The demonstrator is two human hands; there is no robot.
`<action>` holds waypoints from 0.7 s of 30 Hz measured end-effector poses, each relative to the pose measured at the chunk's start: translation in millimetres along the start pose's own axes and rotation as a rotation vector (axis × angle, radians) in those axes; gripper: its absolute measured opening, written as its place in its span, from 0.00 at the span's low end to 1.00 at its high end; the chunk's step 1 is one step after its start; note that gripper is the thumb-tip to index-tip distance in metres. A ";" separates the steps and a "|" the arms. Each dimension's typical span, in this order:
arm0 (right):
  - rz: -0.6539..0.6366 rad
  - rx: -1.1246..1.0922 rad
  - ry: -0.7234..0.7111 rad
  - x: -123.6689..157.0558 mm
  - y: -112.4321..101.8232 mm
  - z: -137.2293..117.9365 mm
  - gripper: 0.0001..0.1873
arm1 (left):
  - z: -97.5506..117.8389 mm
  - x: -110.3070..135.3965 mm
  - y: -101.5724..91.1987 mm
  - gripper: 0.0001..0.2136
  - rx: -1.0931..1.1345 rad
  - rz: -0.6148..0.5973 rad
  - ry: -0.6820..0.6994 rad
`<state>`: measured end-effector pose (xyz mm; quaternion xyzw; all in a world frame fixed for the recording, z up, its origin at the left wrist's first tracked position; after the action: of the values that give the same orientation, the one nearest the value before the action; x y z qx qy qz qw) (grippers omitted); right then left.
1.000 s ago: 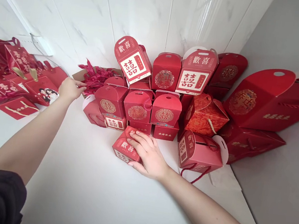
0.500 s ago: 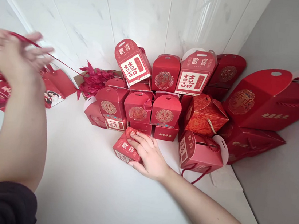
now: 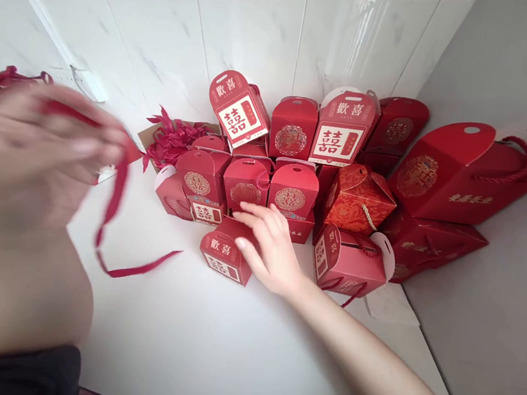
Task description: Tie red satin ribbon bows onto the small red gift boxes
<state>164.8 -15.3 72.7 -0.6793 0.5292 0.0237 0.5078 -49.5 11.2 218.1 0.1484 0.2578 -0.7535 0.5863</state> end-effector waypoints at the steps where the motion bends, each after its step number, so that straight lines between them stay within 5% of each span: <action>1: 0.017 -0.090 0.022 -8.7 -9.0 -3.7 0.18 | -7.1 -0.5 17.6 0.07 0.055 -0.109 -0.033; 4: -0.050 -0.471 0.061 -36.9 -17.3 -16.2 0.16 | -33.7 3.4 71.3 0.03 0.196 -0.447 -0.206; 7: -0.303 -0.919 0.056 -53.8 2.2 -34.4 0.13 | -46.0 9.0 99.8 0.08 0.256 -0.608 -0.295; 10: -0.431 -1.187 0.090 -51.7 14.8 -39.5 0.14 | -52.3 4.7 98.7 0.09 0.214 -0.522 -0.281; 13: -0.460 -1.177 0.154 -43.3 19.4 -31.0 0.10 | -60.7 -0.5 89.8 0.10 0.132 -0.373 -0.236; 17: -0.344 -1.023 0.188 -38.6 7.2 -18.1 0.05 | -79.2 3.2 105.1 0.16 0.225 -0.416 -0.260; 21: -0.002 -0.879 0.225 -34.1 -26.3 -3.0 0.06 | -85.9 16.4 135.2 0.21 0.344 -0.605 -0.310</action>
<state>167.9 4.2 111.1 -0.8294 0.5200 0.1716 0.1103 69.2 21.9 109.8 0.0463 0.0677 -0.9383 0.3358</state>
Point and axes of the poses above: each hand's wrist, its own x-axis away from the middle knuckle, its own y-axis out of the palm, z = x × y, the point moved 10 cm from there along -x, towards the middle knuckle, and after that the axes turned 13 degrees about -z, right-handed, at the moved point
